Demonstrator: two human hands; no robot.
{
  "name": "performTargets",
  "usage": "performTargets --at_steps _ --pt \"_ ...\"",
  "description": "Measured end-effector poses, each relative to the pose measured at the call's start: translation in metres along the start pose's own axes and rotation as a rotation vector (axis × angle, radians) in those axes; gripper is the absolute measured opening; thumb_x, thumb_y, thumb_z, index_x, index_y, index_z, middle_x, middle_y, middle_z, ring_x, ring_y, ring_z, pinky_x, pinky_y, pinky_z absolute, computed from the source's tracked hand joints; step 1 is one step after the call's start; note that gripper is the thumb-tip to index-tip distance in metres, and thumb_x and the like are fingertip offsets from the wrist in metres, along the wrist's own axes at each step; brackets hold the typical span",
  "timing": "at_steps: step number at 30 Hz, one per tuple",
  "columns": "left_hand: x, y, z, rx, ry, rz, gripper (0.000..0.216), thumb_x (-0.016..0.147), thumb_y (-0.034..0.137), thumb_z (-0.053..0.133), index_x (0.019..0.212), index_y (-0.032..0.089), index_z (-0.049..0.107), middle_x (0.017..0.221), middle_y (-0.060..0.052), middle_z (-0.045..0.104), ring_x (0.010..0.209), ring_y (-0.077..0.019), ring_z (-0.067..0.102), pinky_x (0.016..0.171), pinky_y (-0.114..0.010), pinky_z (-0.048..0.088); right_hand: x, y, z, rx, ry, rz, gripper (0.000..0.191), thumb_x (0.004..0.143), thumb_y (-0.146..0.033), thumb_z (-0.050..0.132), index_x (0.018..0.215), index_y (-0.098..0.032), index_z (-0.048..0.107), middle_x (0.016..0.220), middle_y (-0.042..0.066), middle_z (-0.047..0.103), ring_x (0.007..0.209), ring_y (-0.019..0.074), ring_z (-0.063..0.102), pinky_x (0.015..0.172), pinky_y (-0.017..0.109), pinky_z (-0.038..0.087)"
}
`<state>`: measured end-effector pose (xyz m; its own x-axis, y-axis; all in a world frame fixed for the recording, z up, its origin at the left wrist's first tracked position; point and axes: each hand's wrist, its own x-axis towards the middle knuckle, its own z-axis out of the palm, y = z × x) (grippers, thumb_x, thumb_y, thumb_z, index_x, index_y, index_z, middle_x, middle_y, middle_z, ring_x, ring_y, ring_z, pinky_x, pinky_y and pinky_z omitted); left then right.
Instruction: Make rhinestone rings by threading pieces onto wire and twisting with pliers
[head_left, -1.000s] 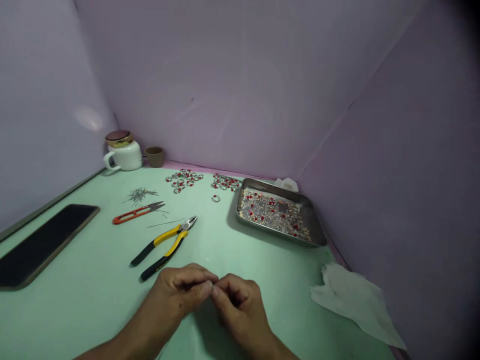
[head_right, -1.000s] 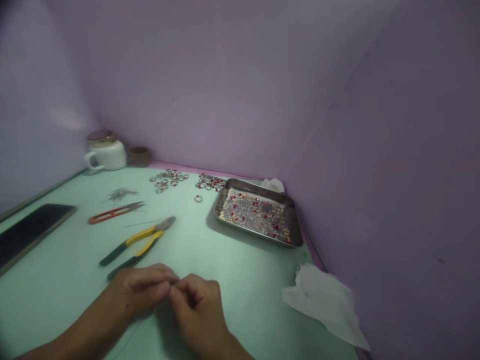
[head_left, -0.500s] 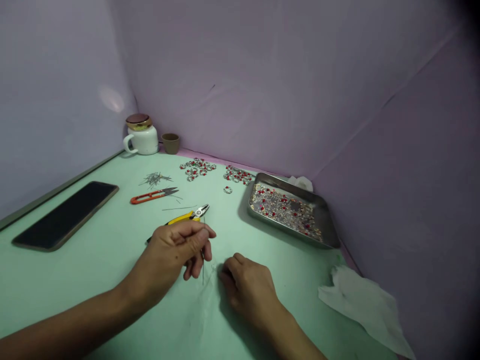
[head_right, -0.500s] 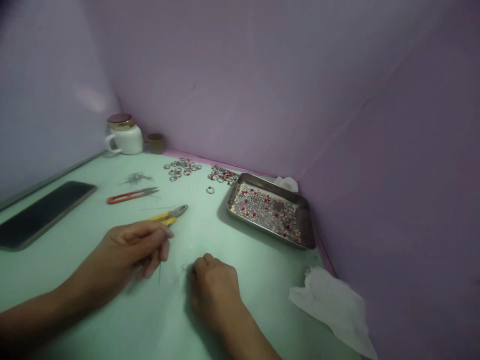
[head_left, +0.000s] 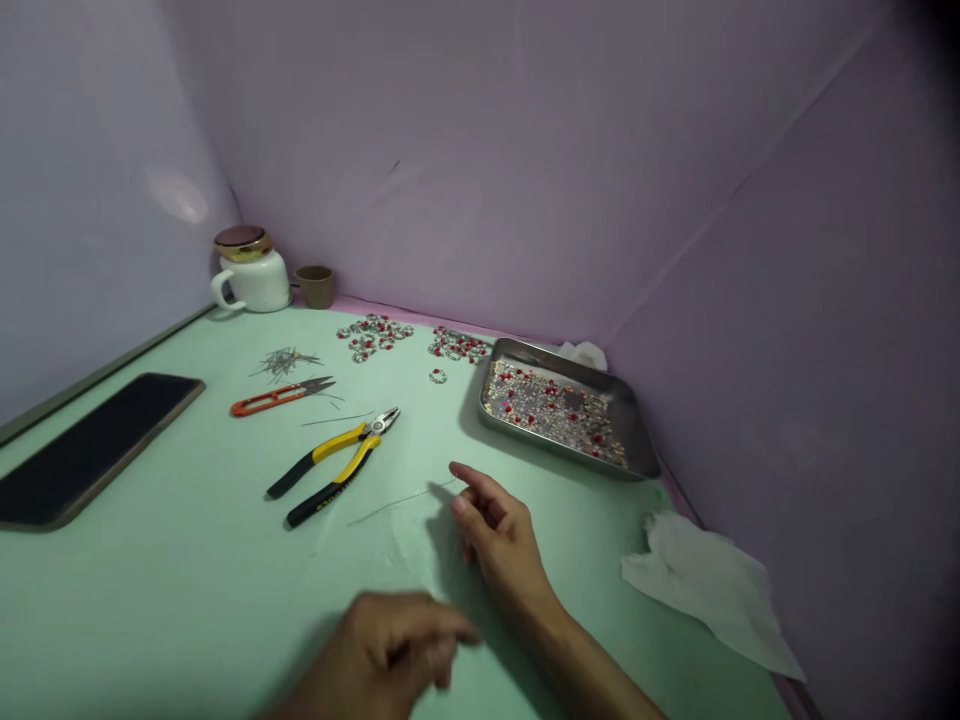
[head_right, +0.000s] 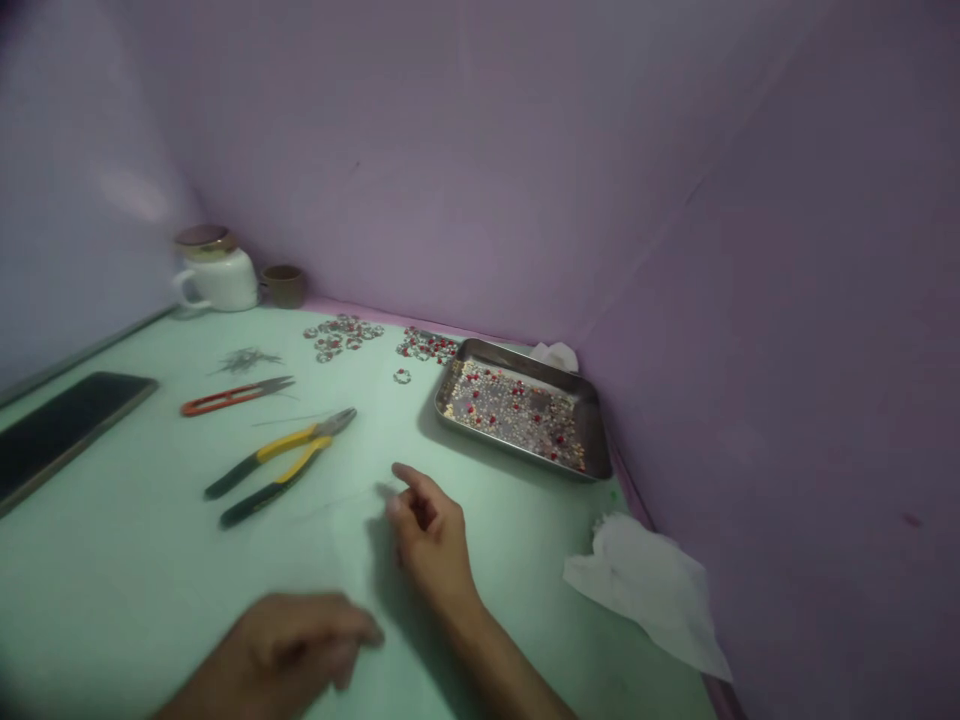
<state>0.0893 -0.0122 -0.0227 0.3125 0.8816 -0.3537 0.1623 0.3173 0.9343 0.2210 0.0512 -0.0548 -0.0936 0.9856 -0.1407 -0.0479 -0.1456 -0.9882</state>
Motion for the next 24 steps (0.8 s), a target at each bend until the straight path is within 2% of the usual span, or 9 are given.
performTargets --at_steps 1,3,6,9,13,16,24 --pt "0.005 0.004 -0.007 -0.01 0.07 0.006 0.019 0.065 0.035 0.057 0.068 0.021 0.07 0.052 0.001 0.054 0.045 -0.011 0.041 0.041 -0.022 0.031 -0.002 -0.001 0.001 0.025 -0.015 -0.002 0.044 0.072 -0.038 0.06 0.109 -0.013 0.056 0.062 -0.005 0.043 0.04 0.0039 0.036 0.035 0.017 0.032" --pt "0.015 0.01 -0.019 -0.031 0.134 -0.01 0.022 0.067 0.036 0.056 0.071 0.019 0.068 0.05 0.003 0.05 0.041 -0.0087 0.034 0.039 -0.021 0.026 -0.005 -0.002 0.002 0.073 -0.04 0.002 0.043 0.073 -0.038 0.06 0.109 -0.015 0.057 0.062 -0.005 0.043 0.04 0.0035 0.036 0.034 0.017 0.032" --pt "0.025 0.011 -0.027 -0.077 0.134 -0.034 0.022 0.067 0.037 0.055 0.069 0.017 0.064 0.05 0.004 0.048 0.039 -0.0068 0.03 0.037 -0.02 0.021 -0.008 -0.002 0.005 0.134 -0.078 0.022 0.043 0.074 -0.039 0.059 0.111 -0.016 0.056 0.062 -0.005 0.043 0.04 0.0034 0.035 0.035 0.017 0.03" --pt "0.029 0.008 -0.025 -0.125 0.107 -0.06 0.024 0.068 0.039 0.055 0.062 0.016 0.059 0.048 0.005 0.044 0.038 -0.0057 0.027 0.036 -0.019 0.019 -0.01 -0.003 0.008 0.148 -0.103 0.018 0.043 0.074 -0.039 0.059 0.11 -0.015 0.057 0.061 -0.004 0.044 0.042 0.0044 0.035 0.039 0.019 0.029" --pt "0.03 0.007 -0.019 -0.131 0.189 -0.081 0.03 0.068 0.041 0.055 0.051 0.017 0.049 0.041 0.008 0.031 0.038 -0.0059 0.024 0.037 -0.018 0.017 -0.014 -0.004 0.013 0.151 -0.082 -0.015 0.037 0.073 -0.034 0.061 0.105 -0.016 0.06 0.061 -0.004 0.045 0.048 0.0064 0.035 0.046 0.021 0.029" --pt "0.031 0.006 -0.017 -0.143 0.237 -0.08 0.031 0.068 0.043 0.056 0.052 0.017 0.048 0.043 0.008 0.031 0.04 -0.0061 0.025 0.039 -0.019 0.018 -0.016 -0.006 0.015 0.159 -0.078 -0.02 0.035 0.072 -0.032 0.061 0.103 -0.016 0.061 0.06 -0.004 0.044 0.052 0.0081 0.038 0.051 0.023 0.032" --pt "0.033 0.0 -0.019 -0.133 0.195 -0.108 0.032 0.071 0.043 0.055 0.055 0.017 0.047 0.049 0.006 0.035 0.044 -0.0065 0.025 0.043 -0.019 0.018 -0.017 -0.007 0.014 0.105 -0.084 -0.047 0.031 0.071 -0.028 0.059 0.1 -0.017 0.064 0.063 -0.001 0.048 0.059 0.0116 0.045 0.059 0.026 0.037"
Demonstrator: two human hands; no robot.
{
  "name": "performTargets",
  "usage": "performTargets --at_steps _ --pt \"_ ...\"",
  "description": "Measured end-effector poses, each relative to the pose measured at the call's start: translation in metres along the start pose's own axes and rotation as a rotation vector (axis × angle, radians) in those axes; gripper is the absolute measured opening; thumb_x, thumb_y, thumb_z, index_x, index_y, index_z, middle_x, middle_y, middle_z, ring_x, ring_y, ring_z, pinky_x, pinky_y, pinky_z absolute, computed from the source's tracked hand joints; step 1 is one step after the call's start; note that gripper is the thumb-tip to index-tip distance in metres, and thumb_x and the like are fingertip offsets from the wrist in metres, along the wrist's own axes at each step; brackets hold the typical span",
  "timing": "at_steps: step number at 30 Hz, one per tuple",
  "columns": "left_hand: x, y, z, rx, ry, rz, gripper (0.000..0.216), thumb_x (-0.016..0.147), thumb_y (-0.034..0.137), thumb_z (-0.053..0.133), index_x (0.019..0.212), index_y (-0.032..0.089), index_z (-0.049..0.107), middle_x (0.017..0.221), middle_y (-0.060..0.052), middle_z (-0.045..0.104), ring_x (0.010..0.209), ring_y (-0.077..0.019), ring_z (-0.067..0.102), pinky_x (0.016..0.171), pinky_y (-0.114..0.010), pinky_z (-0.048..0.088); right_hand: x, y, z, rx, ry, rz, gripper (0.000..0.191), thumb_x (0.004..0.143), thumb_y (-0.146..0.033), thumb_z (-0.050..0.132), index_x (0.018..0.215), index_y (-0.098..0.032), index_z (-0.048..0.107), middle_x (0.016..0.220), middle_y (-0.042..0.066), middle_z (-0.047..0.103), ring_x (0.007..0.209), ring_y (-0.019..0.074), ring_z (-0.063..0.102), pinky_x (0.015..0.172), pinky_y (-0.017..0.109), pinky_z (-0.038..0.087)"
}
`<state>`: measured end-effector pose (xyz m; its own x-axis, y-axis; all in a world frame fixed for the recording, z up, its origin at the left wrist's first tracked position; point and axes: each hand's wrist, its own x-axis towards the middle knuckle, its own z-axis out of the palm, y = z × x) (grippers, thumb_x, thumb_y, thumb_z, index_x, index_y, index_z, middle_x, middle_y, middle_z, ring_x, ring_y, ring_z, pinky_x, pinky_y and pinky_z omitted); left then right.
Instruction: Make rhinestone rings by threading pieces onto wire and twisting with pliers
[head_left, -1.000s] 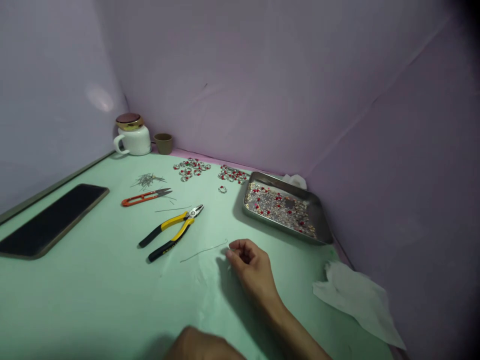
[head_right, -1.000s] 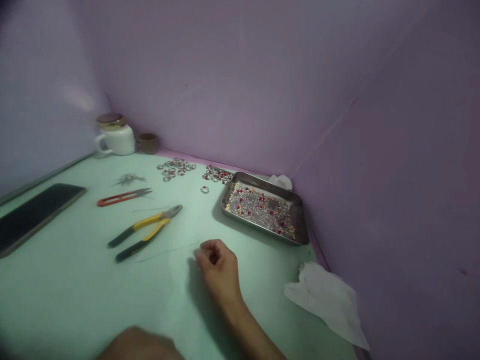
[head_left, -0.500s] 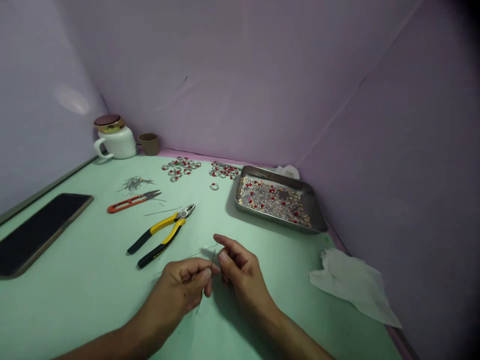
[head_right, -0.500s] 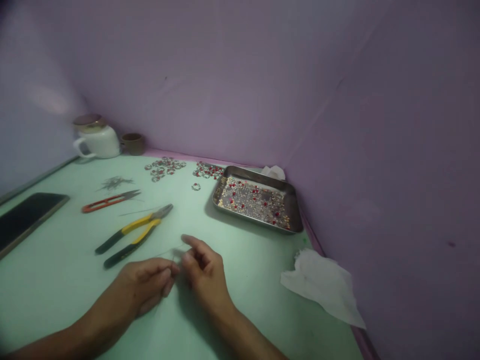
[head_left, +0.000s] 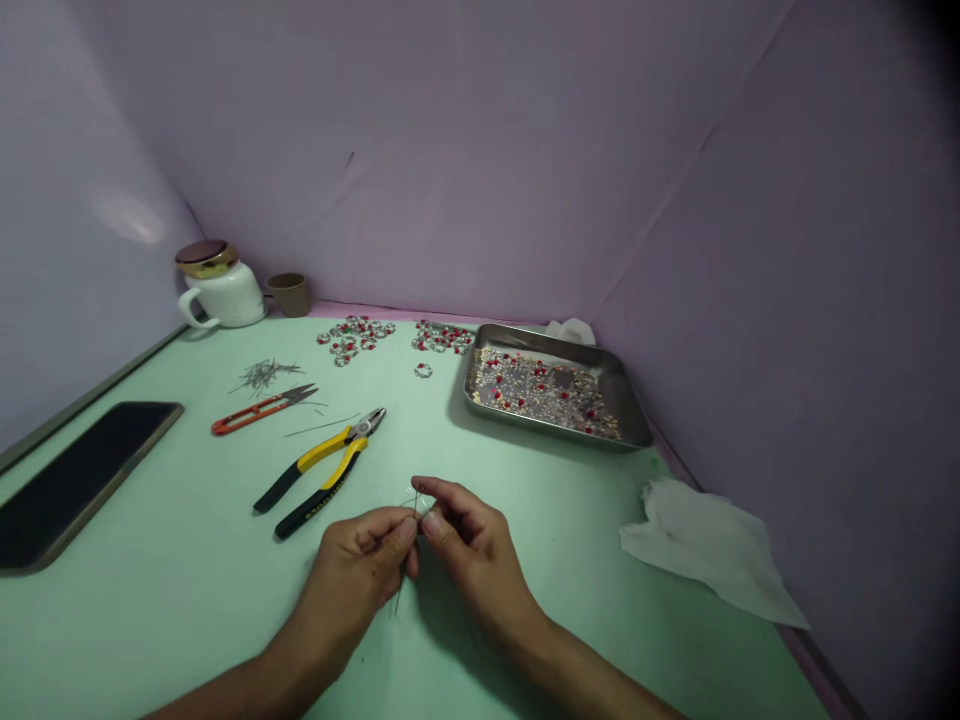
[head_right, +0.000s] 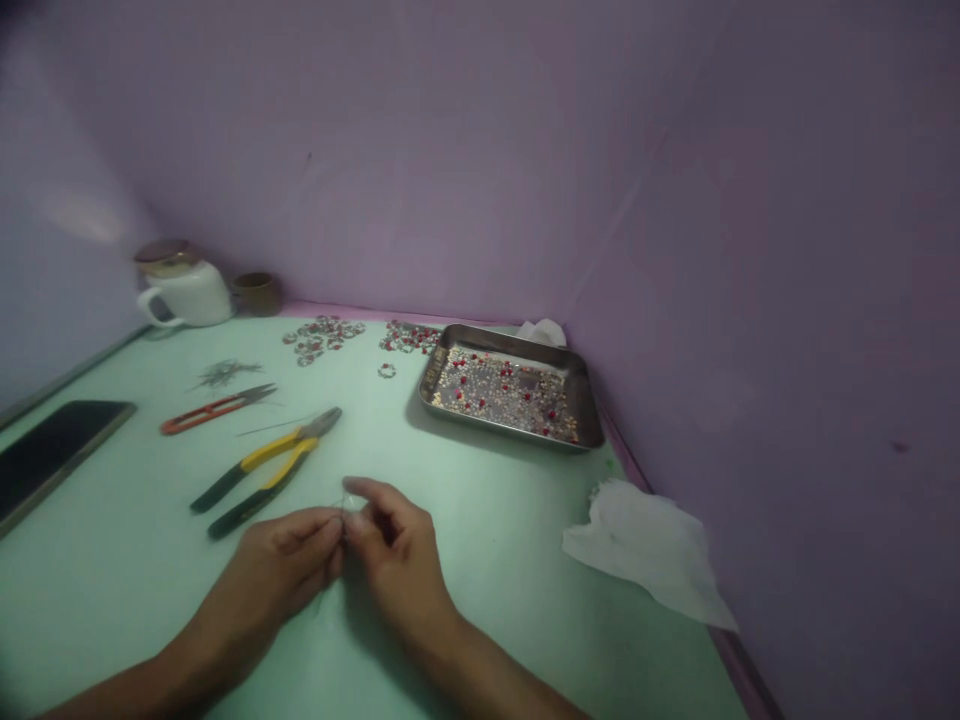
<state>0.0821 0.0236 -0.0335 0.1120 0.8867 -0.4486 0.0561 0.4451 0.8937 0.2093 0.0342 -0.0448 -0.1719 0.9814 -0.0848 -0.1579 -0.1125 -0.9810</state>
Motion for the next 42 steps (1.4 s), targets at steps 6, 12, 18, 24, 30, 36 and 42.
performTargets --at_steps 6,12,18,24,30,36,42 --pt "0.001 0.003 -0.002 0.027 -0.043 0.005 0.035 0.072 0.044 0.054 0.051 0.017 0.044 0.045 0.008 0.029 0.043 -0.0071 0.022 0.043 -0.02 0.014 -0.001 -0.001 -0.001 0.008 -0.021 -0.001 0.031 0.071 -0.028 0.059 0.1 -0.017 0.063 0.062 -0.001 0.048 0.059 0.0116 0.044 0.058 0.026 0.037" --pt "-0.001 0.006 -0.002 -0.019 -0.117 0.009 0.036 0.074 0.043 0.054 0.052 0.016 0.043 0.046 0.008 0.032 0.044 -0.006 0.02 0.043 -0.02 0.012 0.0 0.002 -0.002 0.038 -0.056 -0.019 0.032 0.073 -0.03 0.059 0.102 -0.017 0.062 0.063 -0.002 0.046 0.058 0.0105 0.041 0.058 0.025 0.034" --pt "-0.003 0.005 -0.002 -0.13 -0.223 -0.072 0.04 0.084 0.043 0.041 0.055 0.016 0.046 0.038 0.01 0.026 0.036 -0.0044 0.013 0.038 -0.022 0.007 0.002 0.004 -0.003 0.214 -0.129 0.027 0.032 0.073 -0.034 0.061 0.101 -0.018 0.06 0.06 -0.005 0.043 0.049 0.0065 0.037 0.049 0.022 0.028" --pt "-0.001 0.004 -0.004 -0.245 -0.295 -0.107 0.036 0.086 0.04 0.042 0.064 0.013 0.05 0.051 0.007 0.038 0.038 -0.002 0.016 0.037 -0.019 0.007 0.004 0.007 -0.003 0.415 -0.191 0.074 0.033 0.071 -0.032 0.065 0.1 -0.018 0.06 0.056 -0.007 0.042 0.041 0.003 0.031 0.043 0.021 0.019" --pt "0.0 0.003 -0.006 -0.346 -0.37 -0.1 0.029 0.081 0.038 0.052 0.065 0.014 0.046 0.049 0.008 0.036 0.037 -0.0009 0.013 0.035 -0.017 0.006 0.005 0.005 -0.005 0.562 -0.225 0.152 0.036 0.067 -0.028 0.069 0.099 -0.016 0.061 0.051 -0.008 0.038 0.04 0.0024 0.028 0.042 0.021 0.016" --pt "-0.001 -0.007 -0.007 -0.571 -0.436 -0.242 0.026 0.078 0.033 0.057 0.064 0.015 0.046 0.048 0.008 0.039 0.035 -0.0003 0.014 0.034 -0.014 0.008 0.004 0.005 -0.004 0.531 -0.239 0.166 0.034 0.066 -0.028 0.069 0.097 -0.015 0.063 0.05 -0.007 0.039 0.04 0.003 0.026 0.042 0.022 0.015" --pt "-0.003 -0.012 -0.009 -0.718 -0.584 -0.317 0.03 0.075 0.037 0.062 0.061 0.016 0.046 0.046 0.008 0.039 0.035 -0.0006 0.014 0.034 -0.013 0.012 0.004 0.005 -0.003 0.586 -0.208 0.184 0.036 0.065 -0.028 0.07 0.097 -0.014 0.062 0.048 -0.008 0.037 0.041 0.0031 0.025 0.044 0.021 0.016"
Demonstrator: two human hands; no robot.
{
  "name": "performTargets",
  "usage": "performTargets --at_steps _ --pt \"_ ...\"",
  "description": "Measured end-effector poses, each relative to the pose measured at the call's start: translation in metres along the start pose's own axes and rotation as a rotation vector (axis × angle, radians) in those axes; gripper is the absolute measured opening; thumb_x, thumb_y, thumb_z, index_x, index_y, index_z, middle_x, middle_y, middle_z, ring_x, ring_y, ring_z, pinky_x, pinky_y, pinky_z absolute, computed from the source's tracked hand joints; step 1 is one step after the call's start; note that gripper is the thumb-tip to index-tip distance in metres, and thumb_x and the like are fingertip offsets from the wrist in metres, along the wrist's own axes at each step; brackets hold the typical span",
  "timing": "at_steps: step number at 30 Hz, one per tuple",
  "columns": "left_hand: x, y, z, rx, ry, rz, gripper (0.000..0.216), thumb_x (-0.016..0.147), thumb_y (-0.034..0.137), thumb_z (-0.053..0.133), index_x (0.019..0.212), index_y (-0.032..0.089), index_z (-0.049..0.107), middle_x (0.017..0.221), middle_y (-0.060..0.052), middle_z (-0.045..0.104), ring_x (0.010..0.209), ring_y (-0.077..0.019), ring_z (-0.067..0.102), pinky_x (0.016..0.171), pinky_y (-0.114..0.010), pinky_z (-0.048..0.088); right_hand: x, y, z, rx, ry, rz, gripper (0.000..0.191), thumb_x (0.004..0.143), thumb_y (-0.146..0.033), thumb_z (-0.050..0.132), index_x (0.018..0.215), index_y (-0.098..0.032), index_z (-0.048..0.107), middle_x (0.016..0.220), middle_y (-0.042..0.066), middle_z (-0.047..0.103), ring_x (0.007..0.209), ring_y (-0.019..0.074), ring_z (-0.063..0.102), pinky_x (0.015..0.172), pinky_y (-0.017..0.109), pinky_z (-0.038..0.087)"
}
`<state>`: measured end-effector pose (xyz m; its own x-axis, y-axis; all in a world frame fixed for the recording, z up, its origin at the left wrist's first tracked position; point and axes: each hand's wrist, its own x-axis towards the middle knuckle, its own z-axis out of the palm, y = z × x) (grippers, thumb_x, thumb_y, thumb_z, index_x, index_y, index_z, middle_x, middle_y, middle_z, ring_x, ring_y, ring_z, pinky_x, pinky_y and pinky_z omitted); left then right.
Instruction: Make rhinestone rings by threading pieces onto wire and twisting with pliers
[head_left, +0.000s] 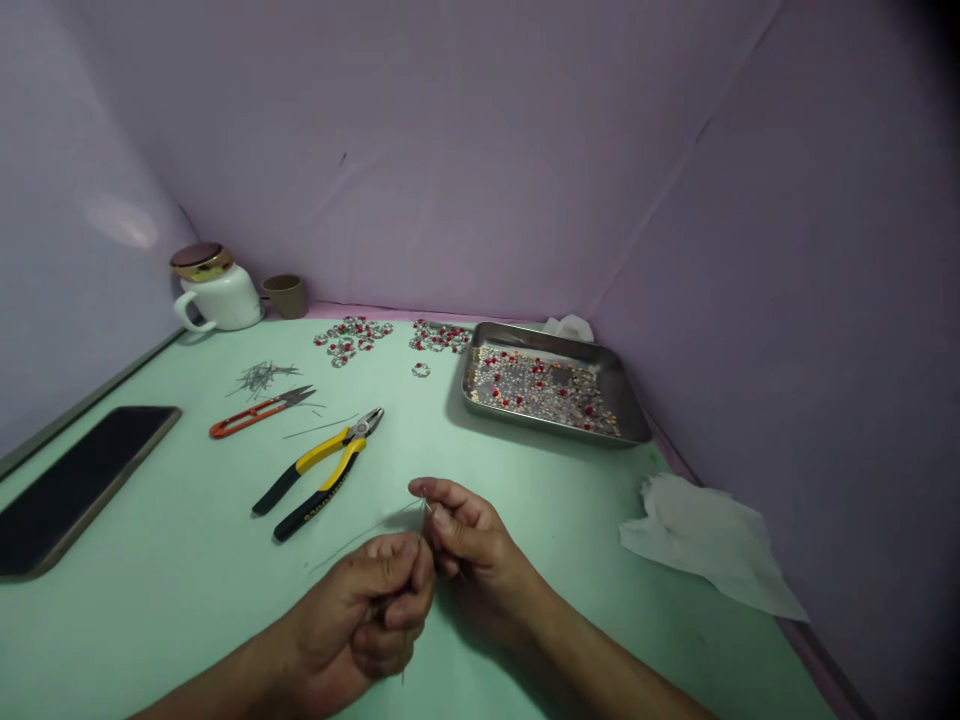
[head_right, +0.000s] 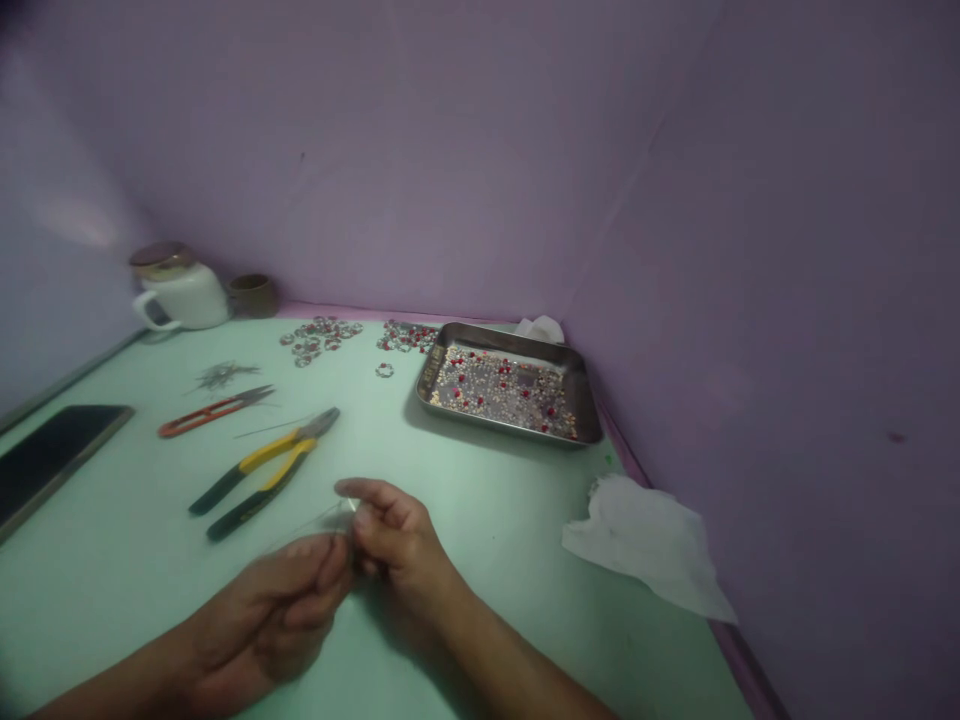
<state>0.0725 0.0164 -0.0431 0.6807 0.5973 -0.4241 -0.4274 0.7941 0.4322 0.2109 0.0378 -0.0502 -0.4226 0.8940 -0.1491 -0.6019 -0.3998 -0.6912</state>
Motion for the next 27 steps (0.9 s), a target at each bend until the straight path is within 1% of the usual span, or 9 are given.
performTargets --at_steps 3,5,7,10,15,18,22,24,27 --pt "-0.001 0.002 0.004 0.074 -0.013 0.008 0.027 0.075 0.039 0.061 0.066 0.016 0.05 0.047 0.008 0.039 0.035 -0.0007 0.014 0.034 -0.014 0.011 0.001 -0.001 0.001 0.047 0.024 -0.017 0.034 0.065 -0.027 0.07 0.096 -0.014 0.062 0.048 -0.008 0.038 0.042 0.0038 0.028 0.045 0.02 0.019" --pt "-0.001 0.006 0.006 0.171 0.034 0.068 0.022 0.078 0.036 0.059 0.071 0.016 0.051 0.048 0.008 0.04 0.036 -0.0012 0.014 0.034 -0.014 0.01 0.001 -0.001 0.001 0.076 0.031 -0.023 0.034 0.064 -0.026 0.07 0.094 -0.014 0.062 0.047 -0.007 0.04 0.043 0.0044 0.03 0.045 0.02 0.021" --pt "0.001 0.01 0.006 0.3 0.088 0.159 0.02 0.079 0.033 0.059 0.07 0.016 0.051 0.047 0.008 0.041 0.036 -0.0016 0.014 0.035 -0.015 0.009 0.001 -0.001 0.002 0.105 0.032 -0.016 0.034 0.061 -0.024 0.072 0.092 -0.014 0.062 0.046 -0.007 0.04 0.042 0.0047 0.031 0.043 0.019 0.021" --pt "0.005 0.014 0.001 0.484 0.148 0.264 0.022 0.076 0.033 0.062 0.067 0.014 0.054 0.047 0.006 0.046 0.037 -0.0013 0.017 0.036 -0.017 0.008 0.002 -0.004 0.004 0.161 0.033 0.025 0.034 0.058 -0.022 0.073 0.089 -0.013 0.061 0.044 -0.008 0.039 0.039 0.0031 0.027 0.039 0.018 0.016" --pt "0.01 0.018 -0.011 0.705 0.267 0.336 0.023 0.074 0.035 0.063 0.069 0.013 0.061 0.051 0.003 0.048 0.044 -0.0046 0.03 0.043 -0.02 0.016 0.002 -0.008 0.003 0.217 0.027 0.082 0.032 0.059 -0.023 0.073 0.087 -0.014 0.062 0.05 -0.008 0.044 0.034 -0.0007 0.019 0.036 0.017 0.01" --pt "0.009 0.023 -0.011 0.755 0.238 0.335 0.025 0.075 0.038 0.06 0.071 0.013 0.062 0.05 0.003 0.05 0.044 -0.0055 0.03 0.043 -0.021 0.017 0.001 -0.007 0.002 0.135 0.036 0.063 0.034 0.059 -0.024 0.073 0.09 -0.014 0.063 0.051 -0.007 0.043 0.035 -0.0009 0.02 0.037 0.017 0.009" --pt "0.006 0.027 -0.005 0.81 0.161 0.347 0.036 0.074 0.044 0.058 0.056 0.013 0.056 0.044 0.004 0.044 0.041 -0.0053 0.026 0.041 -0.022 0.013 -0.001 -0.004 0.003 0.007 0.039 0.049 0.033 0.063 -0.028 0.071 0.092 -0.013 0.065 0.05 -0.006 0.043 0.037 0.0004 0.023 0.038 0.018 0.011" --pt "0.006 0.028 -0.004 0.775 0.158 0.322 0.037 0.072 0.047 0.06 0.055 0.014 0.053 0.042 0.005 0.042 0.039 -0.0048 0.023 0.04 -0.022 0.012 -0.002 -0.003 0.004 -0.011 0.031 0.044 0.032 0.065 -0.029 0.07 0.092 -0.013 0.065 0.05 -0.006 0.043 0.038 0.0008 0.023 0.039 0.019 0.01" --pt "0.006 0.027 -0.004 0.687 0.153 0.282 0.036 0.068 0.048 0.063 0.06 0.014 0.054 0.041 0.007 0.039 0.039 -0.0042 0.021 0.038 -0.021 0.009 -0.002 -0.003 0.003 0.006 0.012 0.033 0.033 0.065 -0.029 0.07 0.093 -0.013 0.065 0.048 -0.007 0.041 0.037 0.001 0.022 0.039 0.02 0.009"
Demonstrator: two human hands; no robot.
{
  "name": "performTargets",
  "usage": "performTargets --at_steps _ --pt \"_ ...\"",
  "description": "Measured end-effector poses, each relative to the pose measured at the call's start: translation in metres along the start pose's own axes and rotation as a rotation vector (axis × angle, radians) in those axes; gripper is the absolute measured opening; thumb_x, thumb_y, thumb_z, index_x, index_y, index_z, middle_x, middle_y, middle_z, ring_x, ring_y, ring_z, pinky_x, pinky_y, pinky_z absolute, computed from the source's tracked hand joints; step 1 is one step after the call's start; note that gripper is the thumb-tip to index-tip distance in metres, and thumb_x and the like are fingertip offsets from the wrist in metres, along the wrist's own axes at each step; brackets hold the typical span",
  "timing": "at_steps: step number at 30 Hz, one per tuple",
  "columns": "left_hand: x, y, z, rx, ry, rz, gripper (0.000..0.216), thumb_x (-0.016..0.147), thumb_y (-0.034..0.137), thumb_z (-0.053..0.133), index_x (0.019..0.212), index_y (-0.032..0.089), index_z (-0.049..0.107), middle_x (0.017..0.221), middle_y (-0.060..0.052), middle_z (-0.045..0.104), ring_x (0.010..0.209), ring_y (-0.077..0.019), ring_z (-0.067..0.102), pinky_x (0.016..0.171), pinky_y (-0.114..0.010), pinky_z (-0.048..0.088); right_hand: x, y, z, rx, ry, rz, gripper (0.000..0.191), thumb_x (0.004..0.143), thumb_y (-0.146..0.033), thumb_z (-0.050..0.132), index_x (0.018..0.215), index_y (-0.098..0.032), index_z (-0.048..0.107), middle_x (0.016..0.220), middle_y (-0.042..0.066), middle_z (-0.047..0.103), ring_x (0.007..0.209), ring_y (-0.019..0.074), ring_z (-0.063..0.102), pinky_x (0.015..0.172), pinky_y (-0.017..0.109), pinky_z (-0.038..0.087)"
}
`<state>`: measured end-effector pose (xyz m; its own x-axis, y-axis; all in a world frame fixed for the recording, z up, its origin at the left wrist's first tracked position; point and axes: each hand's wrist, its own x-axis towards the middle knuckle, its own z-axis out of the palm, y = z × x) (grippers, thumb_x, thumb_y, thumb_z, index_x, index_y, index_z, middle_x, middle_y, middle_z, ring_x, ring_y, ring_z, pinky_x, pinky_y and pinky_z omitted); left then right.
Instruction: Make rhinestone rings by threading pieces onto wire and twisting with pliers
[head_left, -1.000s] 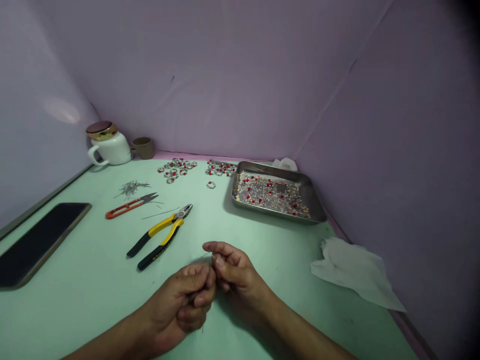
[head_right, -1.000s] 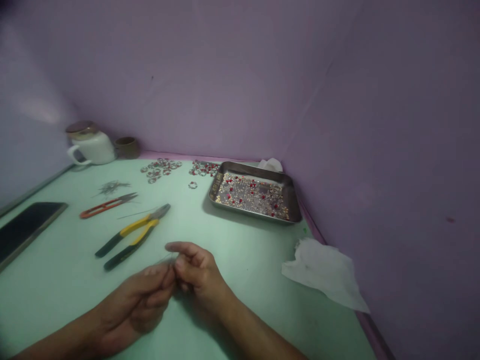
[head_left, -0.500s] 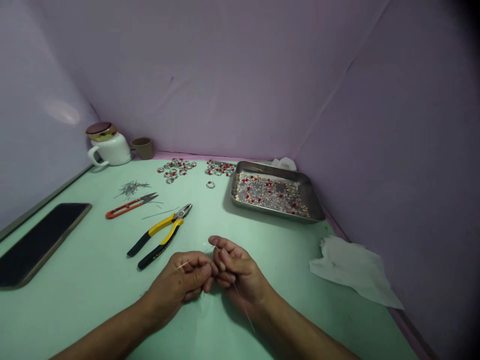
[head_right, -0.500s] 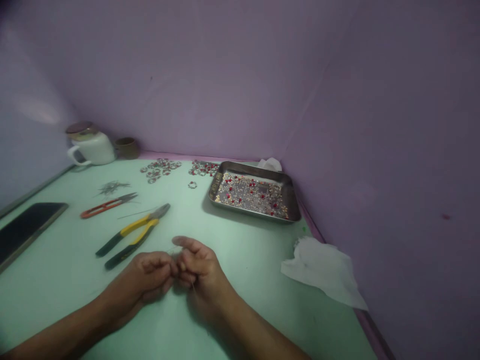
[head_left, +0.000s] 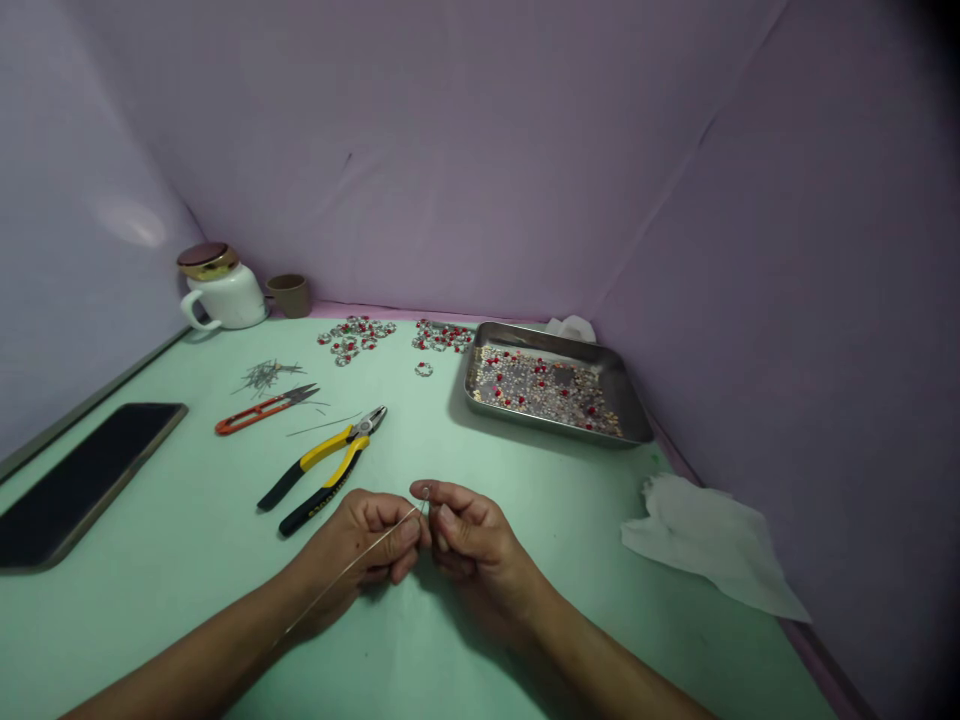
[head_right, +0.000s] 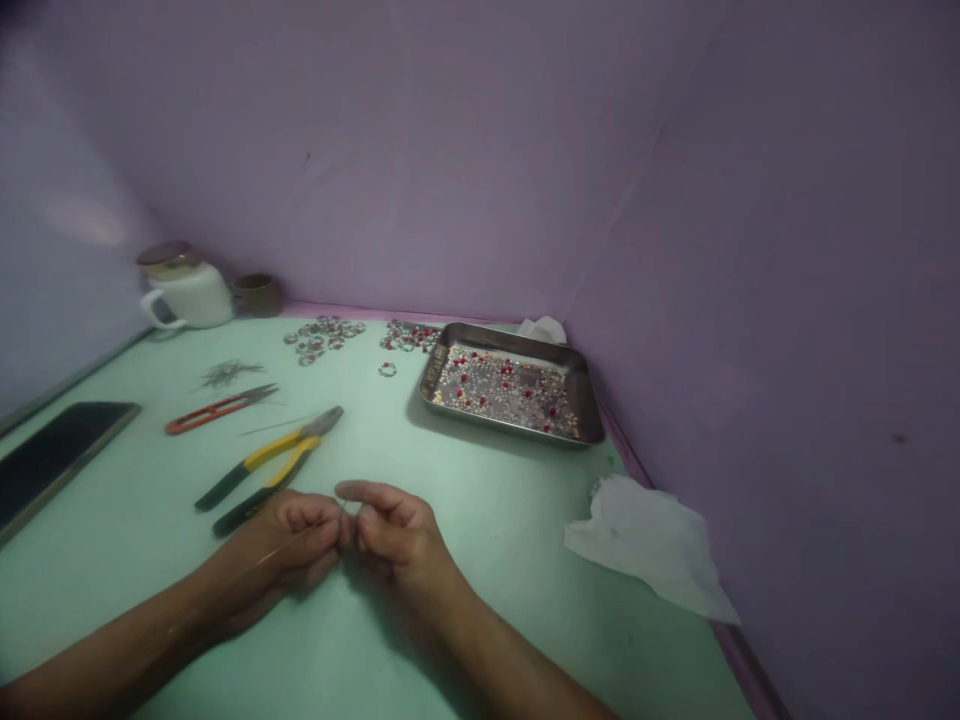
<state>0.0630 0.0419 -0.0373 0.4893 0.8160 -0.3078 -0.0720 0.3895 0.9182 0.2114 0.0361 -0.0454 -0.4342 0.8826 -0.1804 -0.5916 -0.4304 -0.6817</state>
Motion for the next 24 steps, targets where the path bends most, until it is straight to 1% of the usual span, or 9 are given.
performTargets --at_steps 4,11,15,17,19,22,24 --pt "0.0006 -0.0019 0.0007 -0.055 -0.014 -0.005 0.035 0.07 0.047 0.063 0.06 0.014 0.052 0.042 0.009 0.036 0.039 -0.0035 0.018 0.038 -0.02 0.007 0.0 -0.0013 -0.0004 0.028 0.0 -0.003 0.033 0.065 -0.028 0.07 0.093 -0.013 0.064 0.049 -0.007 0.043 0.037 0.001 0.02 0.039 0.02 0.009" --pt "0.0014 -0.0033 0.0005 -0.001 -0.007 0.01 0.03 0.077 0.039 0.057 0.061 0.013 0.053 0.045 0.007 0.039 0.04 -0.004 0.018 0.039 -0.021 0.008 0.0001 -0.0008 -0.0004 0.041 0.01 -0.017 0.034 0.064 -0.028 0.071 0.093 -0.013 0.063 0.047 -0.008 0.037 0.037 0.0018 0.019 0.039 0.021 0.01" --pt "-0.0013 -0.0012 0.0025 0.0 0.01 -0.031 0.028 0.077 0.035 0.058 0.061 0.014 0.052 0.044 0.007 0.04 0.04 -0.0041 0.02 0.039 -0.021 0.008 0.0017 0.0002 -0.0029 0.015 0.037 -0.045 0.035 0.065 -0.03 0.07 0.096 -0.014 0.062 0.046 -0.009 0.036 0.039 0.0031 0.019 0.04 0.021 0.01" --pt "-0.0028 0.0005 0.0043 -0.005 0.03 -0.059 0.026 0.076 0.034 0.058 0.061 0.015 0.051 0.043 0.007 0.041 0.04 -0.0041 0.02 0.039 -0.021 0.008 0.0027 0.0003 -0.0047 -0.049 0.063 -0.071 0.035 0.068 -0.031 0.068 0.097 -0.014 0.061 0.046 -0.009 0.036 0.039 0.0034 0.02 0.04 0.021 0.012" --pt "-0.0037 0.0022 0.0059 0.0 0.051 -0.086 0.022 0.076 0.033 0.057 0.064 0.015 0.051 0.042 0.008 0.041 0.039 -0.0042 0.019 0.04 -0.021 0.008 0.0031 -0.0003 -0.0062 -0.169 0.115 -0.116 0.033 0.069 -0.033 0.066 0.096 -0.014 0.061 0.049 -0.008 0.038 0.041 0.0038 0.023 0.042 0.021 0.015" --pt "-0.004 0.0043 0.0077 0.018 0.102 -0.13 0.018 0.075 0.031 0.057 0.068 0.015 0.053 0.04 0.008 0.042 0.04 -0.005 0.022 0.04 -0.02 0.01 0.0029 -0.0022 -0.0073 -0.374 0.197 -0.212 0.027 0.068 -0.032 0.066 0.088 -0.014 0.063 0.054 -0.005 0.042 0.046 0.0055 0.031 0.044 0.021 0.021" --pt "-0.0038 0.0056 0.0084 0.027 0.124 -0.151 0.016 0.074 0.03 0.057 0.07 0.015 0.054 0.04 0.007 0.043 0.041 -0.0056 0.025 0.041 -0.019 0.012 0.0028 -0.0041 -0.0074 -0.461 0.22 -0.248 0.022 0.07 -0.033 0.064 0.083 -0.015 0.062 0.055 -0.004 0.045 0.048 0.0066 0.035 0.046 0.021 0.025"
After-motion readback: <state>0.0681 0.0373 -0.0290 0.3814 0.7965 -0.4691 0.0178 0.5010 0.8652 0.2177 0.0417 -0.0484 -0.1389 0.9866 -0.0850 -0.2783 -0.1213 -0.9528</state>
